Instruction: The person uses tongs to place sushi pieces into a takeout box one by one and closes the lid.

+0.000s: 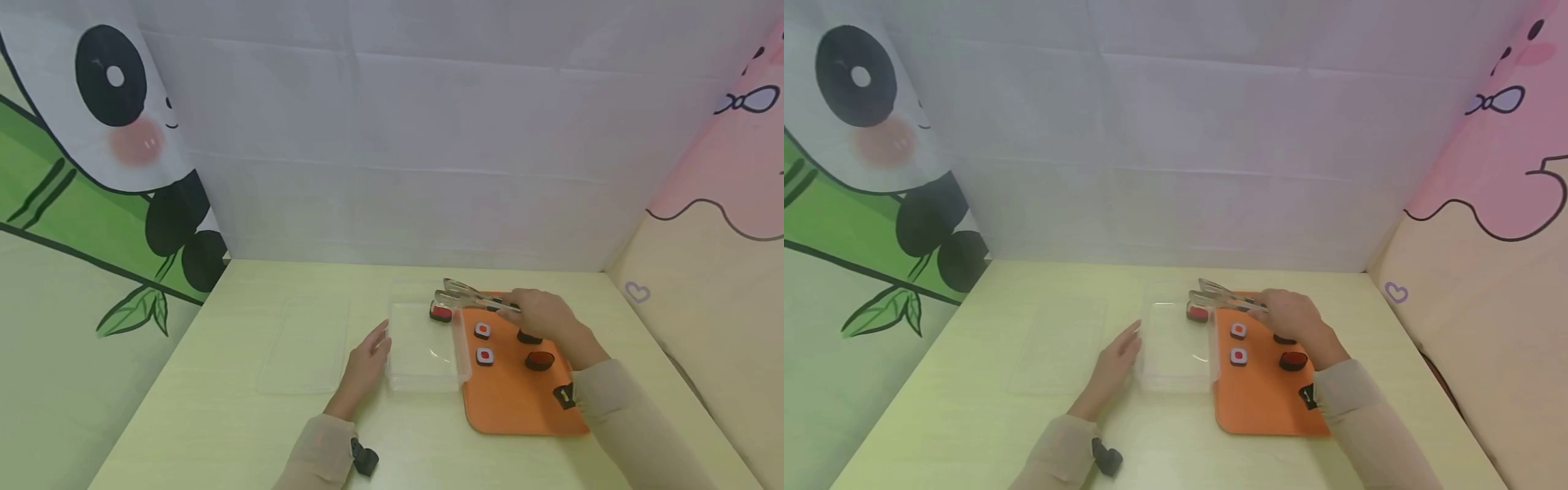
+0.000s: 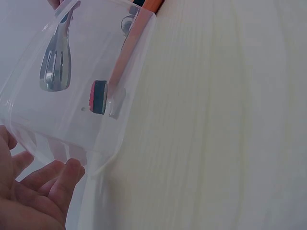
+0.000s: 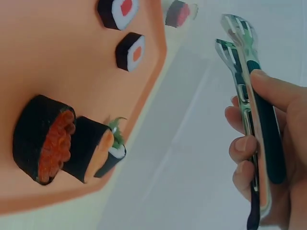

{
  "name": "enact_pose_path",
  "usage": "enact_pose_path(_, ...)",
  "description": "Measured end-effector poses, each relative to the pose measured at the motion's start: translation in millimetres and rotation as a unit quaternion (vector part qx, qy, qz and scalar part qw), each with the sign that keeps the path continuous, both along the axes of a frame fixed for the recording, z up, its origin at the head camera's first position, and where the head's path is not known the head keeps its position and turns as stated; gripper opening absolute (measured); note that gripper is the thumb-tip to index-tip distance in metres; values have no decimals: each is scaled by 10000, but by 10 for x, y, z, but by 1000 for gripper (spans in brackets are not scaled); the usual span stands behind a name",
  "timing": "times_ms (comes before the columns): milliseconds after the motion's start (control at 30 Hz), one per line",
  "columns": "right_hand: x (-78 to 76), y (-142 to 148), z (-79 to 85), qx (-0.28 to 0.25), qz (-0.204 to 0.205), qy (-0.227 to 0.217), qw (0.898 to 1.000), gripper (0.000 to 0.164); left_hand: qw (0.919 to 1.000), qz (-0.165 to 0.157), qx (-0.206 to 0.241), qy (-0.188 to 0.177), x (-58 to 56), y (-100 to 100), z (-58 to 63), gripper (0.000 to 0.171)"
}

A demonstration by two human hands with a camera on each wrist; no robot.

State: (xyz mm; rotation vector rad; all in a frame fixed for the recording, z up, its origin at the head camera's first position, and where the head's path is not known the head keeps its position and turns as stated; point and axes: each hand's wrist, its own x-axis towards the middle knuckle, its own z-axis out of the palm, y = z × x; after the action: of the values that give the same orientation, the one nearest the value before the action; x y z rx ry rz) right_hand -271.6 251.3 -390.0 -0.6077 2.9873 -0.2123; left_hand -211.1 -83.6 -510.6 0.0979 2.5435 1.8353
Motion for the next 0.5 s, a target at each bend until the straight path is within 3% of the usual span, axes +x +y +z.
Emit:
enact_pose_path(233, 82, 293, 68, -139, -53, 5, 9999, 43, 10000, 36, 30, -8, -23, 20, -16, 50)
enact_pose_path(400, 163, 496, 0, -282, -155, -80, 9994, 37, 10000, 60, 4, 17, -31, 37, -26, 49)
enact_pose_path(500, 215, 567, -66, -281, -244, -197, 9991, 41, 10000, 75, 19, 12, -25, 46, -16, 49)
